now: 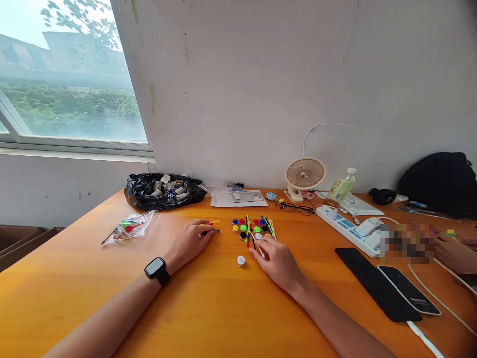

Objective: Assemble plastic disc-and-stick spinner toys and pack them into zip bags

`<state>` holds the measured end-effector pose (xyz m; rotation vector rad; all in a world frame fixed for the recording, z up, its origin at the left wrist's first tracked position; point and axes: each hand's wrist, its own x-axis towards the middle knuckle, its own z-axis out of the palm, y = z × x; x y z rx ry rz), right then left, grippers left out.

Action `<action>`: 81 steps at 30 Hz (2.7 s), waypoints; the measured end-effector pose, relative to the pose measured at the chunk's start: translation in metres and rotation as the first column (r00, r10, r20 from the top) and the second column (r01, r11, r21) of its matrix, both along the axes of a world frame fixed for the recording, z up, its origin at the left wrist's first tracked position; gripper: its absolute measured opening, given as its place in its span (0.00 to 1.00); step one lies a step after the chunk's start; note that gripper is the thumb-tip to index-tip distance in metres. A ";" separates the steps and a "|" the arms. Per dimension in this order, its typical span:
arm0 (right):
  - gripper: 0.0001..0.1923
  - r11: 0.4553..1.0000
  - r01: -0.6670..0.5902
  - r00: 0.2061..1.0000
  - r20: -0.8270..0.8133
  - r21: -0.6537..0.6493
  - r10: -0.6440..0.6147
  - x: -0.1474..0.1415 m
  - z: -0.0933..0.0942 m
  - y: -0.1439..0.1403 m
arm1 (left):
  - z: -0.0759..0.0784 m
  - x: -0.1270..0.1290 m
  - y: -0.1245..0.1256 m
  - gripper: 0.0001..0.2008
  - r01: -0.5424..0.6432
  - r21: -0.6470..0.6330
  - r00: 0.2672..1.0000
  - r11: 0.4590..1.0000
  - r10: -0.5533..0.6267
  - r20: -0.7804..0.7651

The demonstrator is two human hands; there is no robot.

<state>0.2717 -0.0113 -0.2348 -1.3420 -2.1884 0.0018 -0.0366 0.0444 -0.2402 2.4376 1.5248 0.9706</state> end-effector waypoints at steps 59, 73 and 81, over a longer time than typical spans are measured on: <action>0.25 0.947 -0.152 0.929 -0.286 0.282 0.234 -0.025 0.060 0.040 | 0.148 -0.007 0.071 0.18 0.075 0.028 0.930 0.997 -0.080 0.357; 0.23 0.790 -0.578 0.596 -0.766 -0.203 0.239 -0.027 0.118 0.105 | 0.169 -0.002 0.022 0.14 0.502 -0.245 0.817 0.829 -0.363 0.448; 0.20 0.808 -0.569 0.694 -0.616 -0.153 0.372 -0.029 0.175 0.066 | 0.172 0.024 0.013 0.16 0.269 -0.048 0.923 0.962 -0.244 0.298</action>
